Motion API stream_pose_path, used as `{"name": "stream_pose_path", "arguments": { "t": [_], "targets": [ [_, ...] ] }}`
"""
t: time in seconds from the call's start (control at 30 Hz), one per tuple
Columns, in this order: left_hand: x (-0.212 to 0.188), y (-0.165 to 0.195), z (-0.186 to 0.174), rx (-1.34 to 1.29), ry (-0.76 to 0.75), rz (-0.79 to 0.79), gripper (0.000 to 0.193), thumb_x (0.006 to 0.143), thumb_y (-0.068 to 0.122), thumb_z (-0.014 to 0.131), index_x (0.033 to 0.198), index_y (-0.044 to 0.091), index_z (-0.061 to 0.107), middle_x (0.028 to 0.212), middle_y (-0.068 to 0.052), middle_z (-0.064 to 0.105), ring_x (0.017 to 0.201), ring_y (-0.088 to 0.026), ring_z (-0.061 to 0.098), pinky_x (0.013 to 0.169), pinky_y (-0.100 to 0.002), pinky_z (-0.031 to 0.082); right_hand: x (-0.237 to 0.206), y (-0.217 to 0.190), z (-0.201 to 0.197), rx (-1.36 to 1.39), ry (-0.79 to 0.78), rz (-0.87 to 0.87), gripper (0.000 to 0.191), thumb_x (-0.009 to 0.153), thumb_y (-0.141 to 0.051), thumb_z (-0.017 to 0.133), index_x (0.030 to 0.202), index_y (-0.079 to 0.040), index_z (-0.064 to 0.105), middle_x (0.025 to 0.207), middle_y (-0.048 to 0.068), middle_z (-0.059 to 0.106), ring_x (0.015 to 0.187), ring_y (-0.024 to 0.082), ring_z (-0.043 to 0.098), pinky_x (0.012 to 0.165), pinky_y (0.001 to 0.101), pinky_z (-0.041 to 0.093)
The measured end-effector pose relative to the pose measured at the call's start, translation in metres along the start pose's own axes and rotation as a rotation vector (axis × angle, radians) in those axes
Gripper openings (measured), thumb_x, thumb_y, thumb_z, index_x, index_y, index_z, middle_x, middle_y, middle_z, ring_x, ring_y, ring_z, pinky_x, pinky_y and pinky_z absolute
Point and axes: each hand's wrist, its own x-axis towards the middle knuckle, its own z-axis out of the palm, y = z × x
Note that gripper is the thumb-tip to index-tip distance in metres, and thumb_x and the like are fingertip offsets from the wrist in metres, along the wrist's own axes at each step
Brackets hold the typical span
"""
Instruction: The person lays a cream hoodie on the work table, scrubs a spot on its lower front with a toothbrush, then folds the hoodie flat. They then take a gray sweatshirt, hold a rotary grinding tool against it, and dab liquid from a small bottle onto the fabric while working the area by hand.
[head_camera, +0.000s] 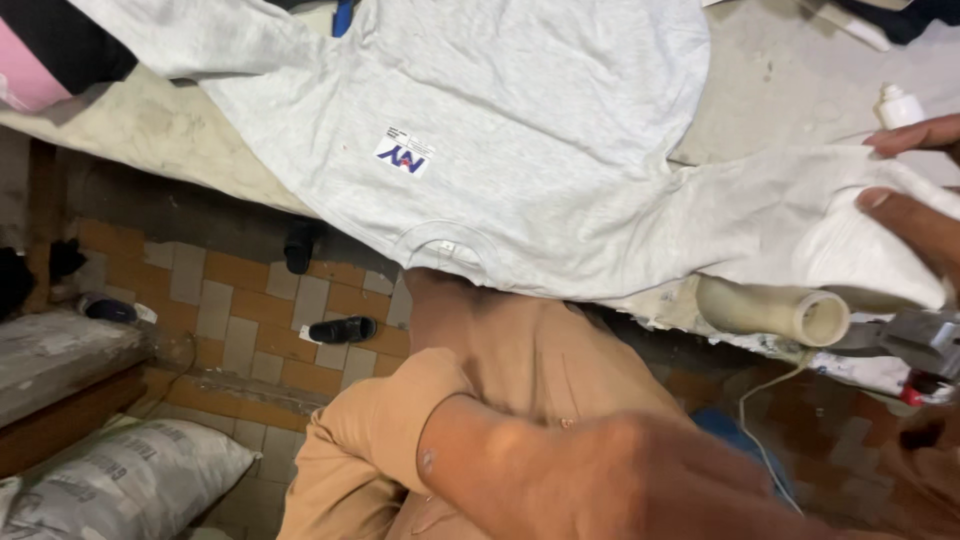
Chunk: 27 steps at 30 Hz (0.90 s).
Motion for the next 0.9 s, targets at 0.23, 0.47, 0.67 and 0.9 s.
{"name": "stream_pose_path", "arguments": {
  "t": [0.23,0.47,0.67,0.9],
  "targets": [
    [-0.056,-0.019,-0.108,0.515,0.09,-0.036,0.019,0.103,0.029,0.073,0.099,0.011,0.071,0.095,-0.001,0.071,0.076,-0.018,0.067,0.063,-0.029,0.052,-0.006,-0.219,0.053,1.343,-0.293,0.043,0.077,0.08,-0.004,0.078,0.15,-0.012,0.045,0.159,0.004,0.043,0.131,0.022,0.061,0.093,0.0349,0.058],
    [-0.126,-0.075,-0.271,0.793,0.323,-0.767,0.027,0.098,0.025,0.07,0.081,0.004,0.066,0.072,-0.009,0.065,0.06,-0.025,0.064,0.057,-0.037,0.05,0.037,-0.237,0.113,1.026,0.089,0.438,0.039,0.092,-0.006,0.071,0.13,-0.002,0.063,0.132,0.013,0.066,0.117,0.021,0.065,0.095,0.033,0.055],
    [-0.021,-0.235,-0.391,1.027,0.194,-0.429,0.041,0.097,0.017,0.072,0.129,0.004,0.051,0.114,-0.023,0.068,0.103,-0.043,0.065,0.087,-0.05,0.05,0.179,-0.142,0.125,0.566,0.417,0.724,0.056,0.096,-0.032,0.082,0.135,0.002,0.06,0.13,0.025,0.065,0.122,0.036,0.061,0.101,0.0433,0.05],
    [0.038,-0.289,-0.404,1.01,0.07,-1.334,0.058,0.077,0.041,0.082,0.123,0.01,0.067,0.12,-0.018,0.067,0.114,-0.04,0.063,0.093,-0.05,0.051,0.266,-0.109,0.098,1.0,0.079,1.102,0.071,0.081,-0.028,0.09,0.132,0.005,0.053,0.13,0.018,0.059,0.118,0.029,0.057,0.087,0.0527,0.05]
  ]
}}
